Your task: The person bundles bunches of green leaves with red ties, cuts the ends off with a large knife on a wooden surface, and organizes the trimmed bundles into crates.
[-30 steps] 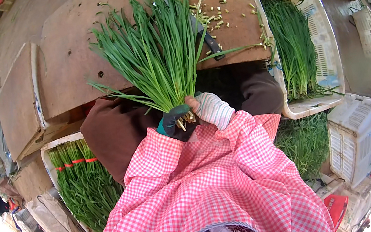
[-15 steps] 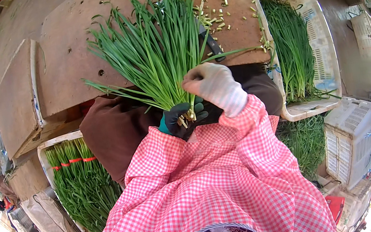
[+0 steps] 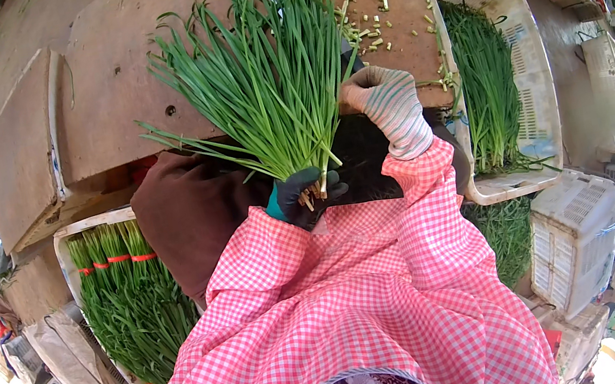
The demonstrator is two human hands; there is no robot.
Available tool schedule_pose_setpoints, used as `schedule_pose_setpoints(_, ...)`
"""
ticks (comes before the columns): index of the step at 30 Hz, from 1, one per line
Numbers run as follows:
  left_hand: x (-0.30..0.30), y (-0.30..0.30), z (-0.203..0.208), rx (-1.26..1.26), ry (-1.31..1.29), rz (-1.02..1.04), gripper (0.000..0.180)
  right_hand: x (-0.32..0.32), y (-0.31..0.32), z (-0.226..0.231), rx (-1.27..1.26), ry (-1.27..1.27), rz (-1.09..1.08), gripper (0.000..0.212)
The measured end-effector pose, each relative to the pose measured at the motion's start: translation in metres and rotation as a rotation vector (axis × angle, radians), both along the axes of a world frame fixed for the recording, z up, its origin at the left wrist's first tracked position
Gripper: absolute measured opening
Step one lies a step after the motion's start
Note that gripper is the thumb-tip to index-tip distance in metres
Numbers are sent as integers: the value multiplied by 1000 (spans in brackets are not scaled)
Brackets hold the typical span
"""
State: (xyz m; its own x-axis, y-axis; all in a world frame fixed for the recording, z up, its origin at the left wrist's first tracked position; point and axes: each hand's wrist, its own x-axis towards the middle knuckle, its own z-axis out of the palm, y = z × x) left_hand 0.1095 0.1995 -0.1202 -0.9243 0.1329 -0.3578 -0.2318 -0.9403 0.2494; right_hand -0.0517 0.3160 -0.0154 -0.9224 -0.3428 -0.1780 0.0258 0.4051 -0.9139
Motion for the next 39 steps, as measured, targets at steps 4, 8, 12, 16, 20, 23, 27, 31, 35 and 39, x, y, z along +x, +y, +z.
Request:
schedule_pose_setpoints(4,-2,-1,4,25,-13,-20,33,9,3,-1,119,84,18,17)
schedule_pose_setpoints(8,0,1,-10,96,-20,-13,33,13,25,10,258,87,-150,19)
schedule_pose_setpoints(12,1,3,-14,173,-28,-10,32,11,79,-8,116,-58,-306,23)
schedule_pose_setpoints(16,4,2,-20,94,-50,3,31,37,64,-28,328,-171,-8,26)
schedule_pose_setpoints(20,1,4,-16,59,-40,8,32,37,20,-21,342,41,177,29)
schedule_pose_setpoints(23,1,6,-15,55,-2,-1,35,20,-9,-47,572,236,225,29)
schedule_pose_setpoints(27,2,5,-15,219,7,38,48,23,-13,-51,457,167,158,26)
schedule_pose_setpoints(31,-4,1,-26,233,5,25,45,34,-7,-35,297,153,61,28)
schedule_pose_setpoints(35,-3,-2,-49,187,-16,7,43,49,-4,-1,115,123,-85,20)
schedule_pose_setpoints(39,-5,-6,-52,82,-7,-9,44,37,19,42,-163,46,-283,13)
